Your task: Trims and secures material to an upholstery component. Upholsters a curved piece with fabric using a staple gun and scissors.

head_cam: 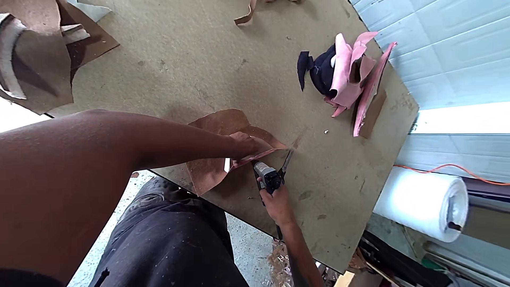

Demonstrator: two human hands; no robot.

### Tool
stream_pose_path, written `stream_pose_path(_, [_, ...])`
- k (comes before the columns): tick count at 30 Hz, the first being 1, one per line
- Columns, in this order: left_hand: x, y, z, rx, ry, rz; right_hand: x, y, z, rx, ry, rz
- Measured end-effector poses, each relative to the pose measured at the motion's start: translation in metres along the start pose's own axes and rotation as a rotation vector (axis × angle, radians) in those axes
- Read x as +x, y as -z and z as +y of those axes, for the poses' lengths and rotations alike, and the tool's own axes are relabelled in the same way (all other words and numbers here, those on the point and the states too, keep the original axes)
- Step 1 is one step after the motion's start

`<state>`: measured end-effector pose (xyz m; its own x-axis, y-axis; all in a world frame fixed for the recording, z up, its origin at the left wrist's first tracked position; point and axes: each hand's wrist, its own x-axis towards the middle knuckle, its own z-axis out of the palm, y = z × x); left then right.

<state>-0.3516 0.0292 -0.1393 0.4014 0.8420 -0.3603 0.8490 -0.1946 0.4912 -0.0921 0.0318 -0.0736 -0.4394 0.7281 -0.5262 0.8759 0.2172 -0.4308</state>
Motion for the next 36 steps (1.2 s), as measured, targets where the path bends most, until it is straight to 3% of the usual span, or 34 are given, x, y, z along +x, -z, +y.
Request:
stream_pose_path(18, [-0.003, 0.005, 0.003, 0.003, 0.005, -0.019, -0.017, -0.019, -0.024, -0.083, 0.027, -0.093])
stream_pose_path(23, [-0.027, 0.052, 0.023, 0.028, -0.014, -0.167, -0.027, -0.025, -0.032, -0.122, 0.036, -0.14])
stream_pose_path(28, [-0.013, 0.025, 0.014, 0.009, -0.01, -0.098, -0.035, -0.03, -0.033, -0.126, 0.043, -0.145])
stream_pose_path(30, [-0.018, 0.045, 0.025, -0.025, 0.08, -0.233, -0.041, -0.022, -0.02, -0.063, 0.04, -0.087])
stream_pose_path(33, [-0.006, 0.02, 0.021, -0.175, 0.213, -0.035, -0.058, 0.009, 0.026, 0.006, -0.019, 0.103])
stream_pose_path(36, [0.004, 0.007, 0.042, -0.22, 0.428, 0.111, -0.058, 0.048, 0.109, -0.138, -0.087, 0.32])
